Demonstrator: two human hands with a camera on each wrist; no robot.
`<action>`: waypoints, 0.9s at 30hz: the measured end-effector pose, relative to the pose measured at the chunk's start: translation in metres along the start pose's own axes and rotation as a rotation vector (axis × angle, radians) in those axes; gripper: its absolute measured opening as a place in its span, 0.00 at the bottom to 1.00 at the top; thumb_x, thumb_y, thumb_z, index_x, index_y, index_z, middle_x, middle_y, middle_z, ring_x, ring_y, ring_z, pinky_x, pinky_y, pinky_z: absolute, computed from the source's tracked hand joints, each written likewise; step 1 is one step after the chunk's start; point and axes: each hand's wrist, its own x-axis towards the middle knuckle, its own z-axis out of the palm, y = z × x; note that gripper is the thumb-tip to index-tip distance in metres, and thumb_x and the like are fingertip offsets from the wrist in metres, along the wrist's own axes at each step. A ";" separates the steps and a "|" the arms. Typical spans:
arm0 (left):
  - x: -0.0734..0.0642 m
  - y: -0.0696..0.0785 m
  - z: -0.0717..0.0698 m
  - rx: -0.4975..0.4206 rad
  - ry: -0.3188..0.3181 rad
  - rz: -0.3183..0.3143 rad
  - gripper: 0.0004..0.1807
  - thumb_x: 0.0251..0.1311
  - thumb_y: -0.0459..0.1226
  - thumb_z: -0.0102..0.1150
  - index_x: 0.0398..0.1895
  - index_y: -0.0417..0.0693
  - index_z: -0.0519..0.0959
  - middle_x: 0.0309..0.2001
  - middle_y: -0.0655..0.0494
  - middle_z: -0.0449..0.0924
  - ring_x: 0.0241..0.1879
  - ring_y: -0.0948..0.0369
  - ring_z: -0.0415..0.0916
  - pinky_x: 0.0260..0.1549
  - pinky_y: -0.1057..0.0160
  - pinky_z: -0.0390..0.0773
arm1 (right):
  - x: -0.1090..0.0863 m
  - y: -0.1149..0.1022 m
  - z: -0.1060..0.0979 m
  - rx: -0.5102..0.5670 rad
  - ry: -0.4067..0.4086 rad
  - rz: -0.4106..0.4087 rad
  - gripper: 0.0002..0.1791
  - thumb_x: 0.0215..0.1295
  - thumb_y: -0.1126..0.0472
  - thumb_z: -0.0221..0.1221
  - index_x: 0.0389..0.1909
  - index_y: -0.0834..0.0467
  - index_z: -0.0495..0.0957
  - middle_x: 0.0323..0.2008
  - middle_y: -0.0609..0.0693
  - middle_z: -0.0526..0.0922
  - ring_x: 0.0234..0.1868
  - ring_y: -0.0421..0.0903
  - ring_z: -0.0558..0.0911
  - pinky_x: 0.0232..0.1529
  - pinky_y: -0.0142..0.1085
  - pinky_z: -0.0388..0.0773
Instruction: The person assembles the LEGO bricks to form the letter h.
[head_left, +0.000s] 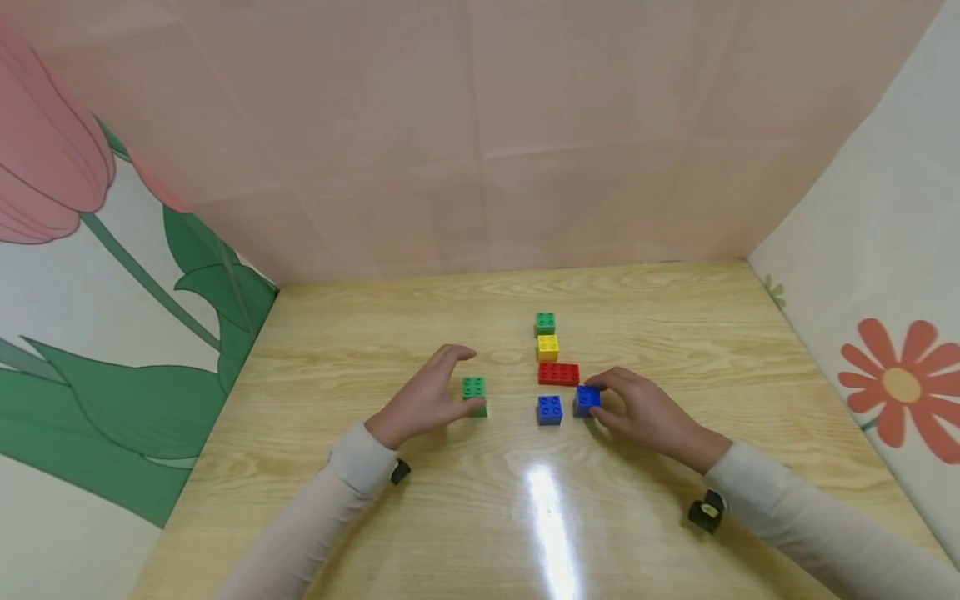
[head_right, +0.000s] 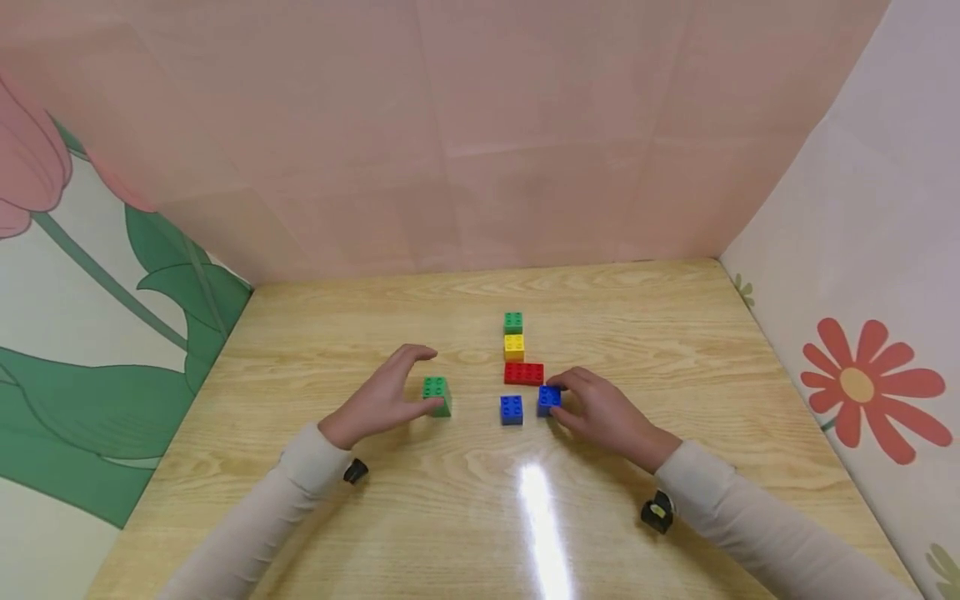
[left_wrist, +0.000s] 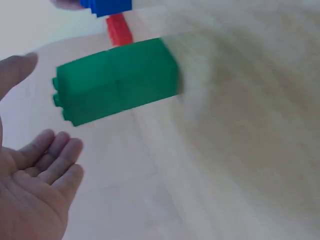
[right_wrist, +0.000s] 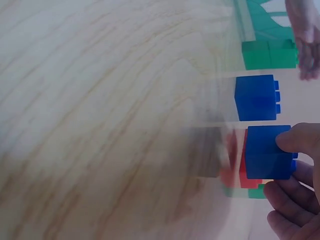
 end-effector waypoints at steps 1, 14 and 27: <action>0.001 0.004 -0.001 0.004 0.017 0.018 0.41 0.59 0.54 0.64 0.70 0.49 0.60 0.66 0.54 0.63 0.65 0.55 0.64 0.62 0.53 0.68 | 0.000 0.000 -0.001 0.003 0.003 -0.005 0.22 0.59 0.57 0.69 0.54 0.57 0.78 0.46 0.49 0.81 0.47 0.47 0.81 0.48 0.46 0.80; 0.009 0.058 0.008 0.021 0.001 0.193 0.42 0.64 0.53 0.58 0.75 0.49 0.53 0.71 0.53 0.56 0.69 0.58 0.59 0.65 0.57 0.65 | -0.001 -0.004 -0.007 0.033 0.051 -0.038 0.20 0.61 0.56 0.68 0.53 0.56 0.78 0.48 0.48 0.81 0.48 0.50 0.81 0.48 0.46 0.80; 0.014 0.070 0.055 0.005 -0.113 0.118 0.43 0.66 0.43 0.60 0.77 0.49 0.48 0.74 0.51 0.53 0.71 0.58 0.54 0.66 0.61 0.61 | -0.002 -0.006 -0.008 0.042 0.070 -0.053 0.21 0.61 0.55 0.68 0.53 0.56 0.78 0.48 0.48 0.81 0.48 0.50 0.82 0.48 0.47 0.80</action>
